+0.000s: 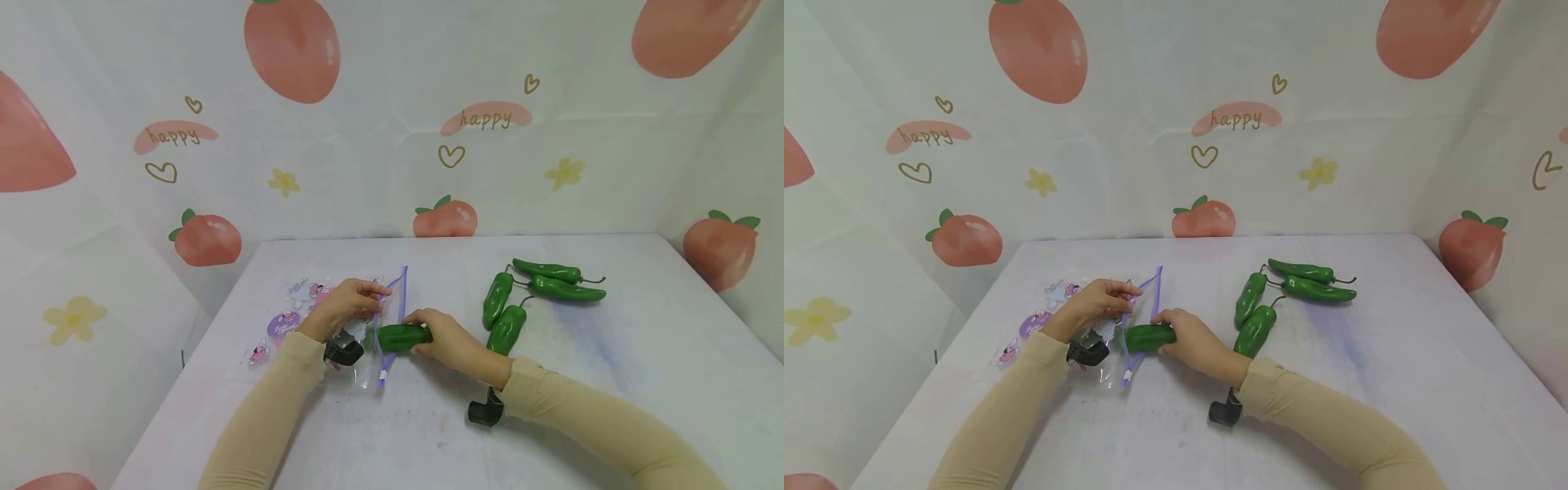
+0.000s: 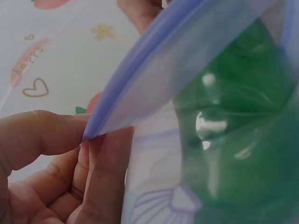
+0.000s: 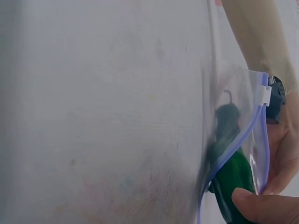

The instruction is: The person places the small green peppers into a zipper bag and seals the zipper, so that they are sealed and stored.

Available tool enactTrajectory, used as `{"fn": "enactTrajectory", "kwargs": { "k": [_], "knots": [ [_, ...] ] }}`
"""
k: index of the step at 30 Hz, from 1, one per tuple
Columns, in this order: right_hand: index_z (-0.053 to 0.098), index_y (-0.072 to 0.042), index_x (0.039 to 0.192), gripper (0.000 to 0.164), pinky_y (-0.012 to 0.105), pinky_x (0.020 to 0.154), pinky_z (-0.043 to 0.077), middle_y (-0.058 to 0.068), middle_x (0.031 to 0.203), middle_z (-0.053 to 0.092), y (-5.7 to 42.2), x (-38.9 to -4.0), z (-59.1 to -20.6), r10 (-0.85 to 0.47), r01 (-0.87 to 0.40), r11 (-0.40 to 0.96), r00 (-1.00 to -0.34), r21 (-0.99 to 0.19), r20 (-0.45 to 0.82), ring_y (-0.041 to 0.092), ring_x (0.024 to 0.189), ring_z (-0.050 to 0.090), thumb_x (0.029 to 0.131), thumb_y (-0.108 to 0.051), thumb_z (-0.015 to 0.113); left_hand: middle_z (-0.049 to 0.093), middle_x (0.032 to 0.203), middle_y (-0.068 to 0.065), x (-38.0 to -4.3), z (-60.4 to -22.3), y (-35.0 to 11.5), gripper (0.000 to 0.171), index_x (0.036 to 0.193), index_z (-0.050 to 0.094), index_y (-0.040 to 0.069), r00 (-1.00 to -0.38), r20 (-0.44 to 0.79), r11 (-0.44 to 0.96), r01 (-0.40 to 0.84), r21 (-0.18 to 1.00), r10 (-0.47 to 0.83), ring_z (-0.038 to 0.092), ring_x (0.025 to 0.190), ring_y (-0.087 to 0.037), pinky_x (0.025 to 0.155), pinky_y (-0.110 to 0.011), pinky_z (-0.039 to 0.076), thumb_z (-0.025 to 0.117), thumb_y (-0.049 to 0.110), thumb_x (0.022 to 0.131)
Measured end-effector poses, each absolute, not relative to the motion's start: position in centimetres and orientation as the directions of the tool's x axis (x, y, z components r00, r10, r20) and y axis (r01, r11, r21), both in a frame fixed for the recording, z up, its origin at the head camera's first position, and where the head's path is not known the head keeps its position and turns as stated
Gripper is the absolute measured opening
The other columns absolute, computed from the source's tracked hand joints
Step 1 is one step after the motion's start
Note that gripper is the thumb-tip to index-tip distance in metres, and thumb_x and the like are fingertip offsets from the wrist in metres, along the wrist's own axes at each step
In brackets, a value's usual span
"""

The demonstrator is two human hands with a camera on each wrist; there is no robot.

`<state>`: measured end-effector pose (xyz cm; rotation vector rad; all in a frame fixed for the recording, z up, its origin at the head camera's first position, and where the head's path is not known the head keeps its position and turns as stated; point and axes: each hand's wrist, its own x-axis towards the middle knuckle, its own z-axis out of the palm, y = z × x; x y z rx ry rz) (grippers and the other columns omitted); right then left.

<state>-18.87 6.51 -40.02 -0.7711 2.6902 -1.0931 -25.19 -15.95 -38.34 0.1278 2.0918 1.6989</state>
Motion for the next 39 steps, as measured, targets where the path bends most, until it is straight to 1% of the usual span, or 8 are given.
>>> {"fn": "enactTrajectory", "kwargs": {
  "k": [6,14,17,20,26,29,34,39],
  "knots": [
    [0.06,-0.005,0.11,0.033,0.035,0.083,0.053,0.012,0.109,0.068,6.2,-19.2,-40.1,-0.495,-0.383,0.566,-0.866,-0.73,0.07,0.021,0.099,0.064,0.08,-0.003,0.076,0.054,0.082,0.001,-25.2,-38.3,-16.0,0.04,0.125,0.056,-0.013,-0.901,-0.267,0.233,-0.194,0.953,0.342,0.052,0.071,-0.009,0.063,-0.017,0.049,0.061,-0.009,0.085],
    [0.065,-0.004,0.115,0.033,0.037,0.083,0.052,0.012,0.109,0.064,5.6,-19.8,-39.8,-0.473,-0.383,0.596,-0.878,-0.706,0.077,0.021,0.096,0.06,0.084,-0.001,0.072,0.053,0.081,0.002,-25.3,-38.2,-16.0,0.04,0.125,0.056,-0.012,-0.901,-0.265,0.255,-0.182,0.95,0.342,0.052,0.07,-0.009,0.063,-0.017,0.049,0.061,-0.008,0.086],
    [0.065,-0.004,0.117,0.033,0.039,0.088,0.05,0.013,0.111,0.065,5.5,-20.0,-39.9,-0.473,-0.391,0.601,-0.877,-0.697,0.084,0.022,0.1,0.06,0.084,0.0,0.07,0.054,0.081,0.002,-25.3,-38.3,-16.0,0.04,0.125,0.056,-0.012,-0.899,-0.269,0.256,-0.185,0.949,0.345,0.052,0.07,-0.008,0.063,-0.017,0.049,0.061,-0.008,0.086],
    [0.065,-0.002,0.116,0.033,0.04,0.09,0.051,0.014,0.113,0.066,5.3,-20.2,-40.2,-0.461,-0.383,0.584,-0.882,-0.715,0.096,0.025,0.103,0.062,0.084,0.001,0.07,0.054,0.081,0.002,-25.2,-38.2,-16.0,0.04,0.125,0.056,-0.012,-0.898,-0.27,0.258,-0.185,0.948,0.349,0.052,0.07,-0.008,0.063,-0.017,0.049,0.061,-0.008,0.085],
    [0.064,-0.001,0.112,0.03,0.036,0.084,0.053,0.015,0.11,0.067,4.8,-20.7,-40.7,-0.434,-0.34,0.557,-0.897,-0.758,0.083,0.024,0.094,0.065,0.083,0.0,0.071,0.054,0.081,0.002,-25.2,-38.2,-16.0,0.041,0.126,0.056,-0.011,-0.896,-0.28,0.27,-0.191,0.944,0.344,0.051,0.069,-0.008,0.063,-0.017,0.048,0.061,-0.008,0.085],
    [0.065,-0.002,0.112,0.03,0.035,0.084,0.053,0.014,0.108,0.066,4.4,-20.9,-40.9,-0.443,-0.344,0.571,-0.893,-0.745,0.073,0.024,0.093,0.064,0.083,-0.002,0.072,0.054,0.082,0.002,-25.2,-38.4,-16.0,0.041,0.126,0.057,-0.011,-0.896,-0.286,0.275,-0.196,0.941,0.341,0.052,0.07,-0.008,0.063,-0.017,0.048,0.061,-0.007,0.085],
    [0.068,-0.004,0.114,0.032,0.035,0.084,0.052,0.012,0.103,0.066,4.1,-21.2,-41.0,-0.467,-0.375,0.59,-0.881,-0.715,0.076,0.023,0.093,0.062,0.082,-0.003,0.073,0.055,0.083,0.002,-25.3,-38.5,-16.1,0.04,0.124,0.059,-0.009,-0.897,-0.288,0.272,-0.201,0.941,0.335,0.052,0.072,-0.009,0.064,-0.018,0.049,0.062,-0.007,0.085],
    [0.068,-0.004,0.115,0.032,0.037,0.087,0.052,0.013,0.107,0.067,3.8,-21.6,-41.3,-0.474,-0.371,0.602,-0.878,-0.707,0.057,0.024,0.098,0.062,0.083,-0.003,0.072,0.054,0.083,0.002,-25.2,-38.4,-16.0,0.041,0.125,0.058,-0.01,-0.898,-0.286,0.268,-0.2,0.942,0.335,0.052,0.074,-0.009,0.067,-0.018,0.05,0.063,-0.007,0.085]
  ]
}}
